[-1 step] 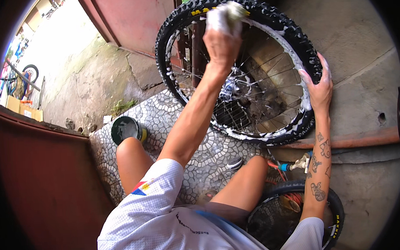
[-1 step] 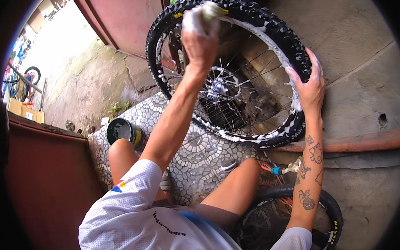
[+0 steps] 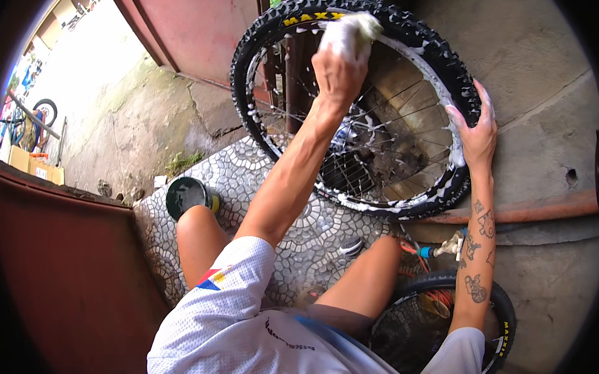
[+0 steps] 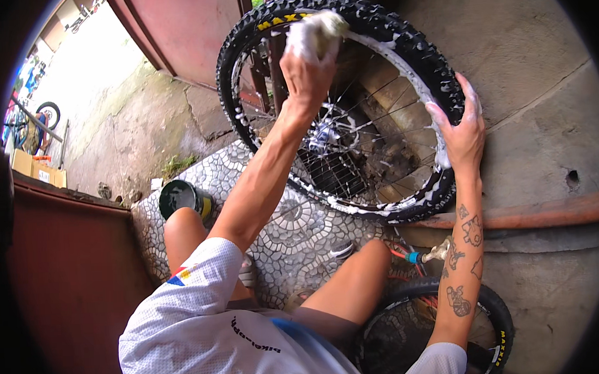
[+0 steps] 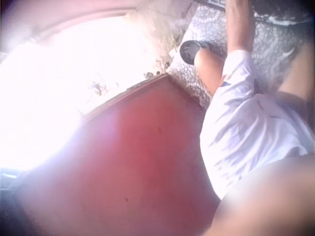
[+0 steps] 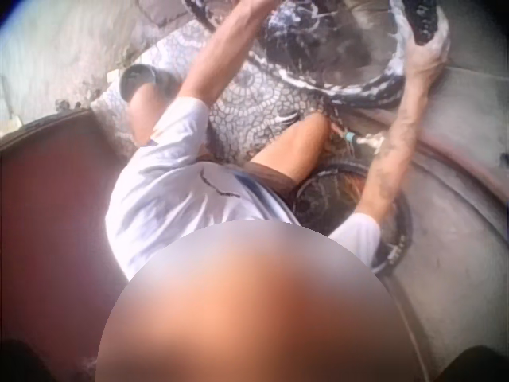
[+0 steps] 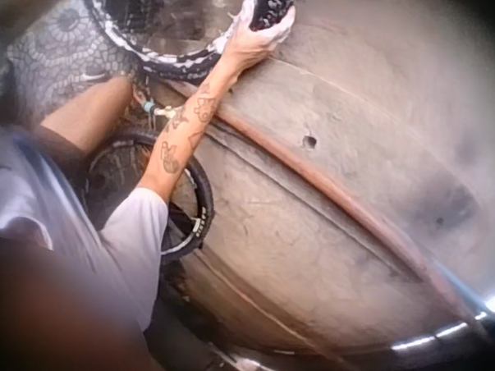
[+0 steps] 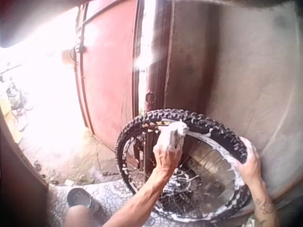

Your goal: The person scrubs a bicycle wheel with a brush and soapy water, rotating the wheel to clean the tire, rim, spokes, and hub. They repeatedly dip the brush into a bucket and continue scrubbing different sections of the wheel.

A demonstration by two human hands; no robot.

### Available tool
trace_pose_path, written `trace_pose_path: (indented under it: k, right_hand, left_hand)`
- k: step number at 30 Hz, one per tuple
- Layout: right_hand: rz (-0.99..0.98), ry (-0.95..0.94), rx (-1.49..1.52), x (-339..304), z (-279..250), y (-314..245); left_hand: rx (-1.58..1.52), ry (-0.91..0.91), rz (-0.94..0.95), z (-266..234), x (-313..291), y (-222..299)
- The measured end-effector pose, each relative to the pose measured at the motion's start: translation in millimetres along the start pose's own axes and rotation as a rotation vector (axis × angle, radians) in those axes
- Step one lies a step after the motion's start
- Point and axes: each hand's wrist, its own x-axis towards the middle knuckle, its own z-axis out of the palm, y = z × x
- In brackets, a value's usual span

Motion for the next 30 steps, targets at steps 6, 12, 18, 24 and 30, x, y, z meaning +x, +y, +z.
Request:
trace_pose_path:
  k: [6,12,18,24,30]
  right_hand:
    - [-0.006,0.014,-0.042,-1.6,4.0,5.8]
    - [0.016,0.010,-0.004,-1.9,5.2,5.9]
    - [0.020,-0.004,-0.011,-2.0,5.6,7.5]
    - [0.031,0.003,-0.045,-2.5,6.2,6.6]
    - [0.058,-0.023,-0.039,-2.7,7.5,5.0]
  left_hand:
    - [0.539,0.025,-0.271,-21.8,-25.4,-46.3]
    - [0.102,-0.057,-0.181,5.7,-38.7,-36.4]
    - [0.202,-0.194,0.173,-24.0,-19.1,-62.3]
    - [0.229,0.067,0.000,-18.5,-13.1,-56.6]
    - [0.483,-0.033,-0.116,-58.1,-37.4,-100.4]
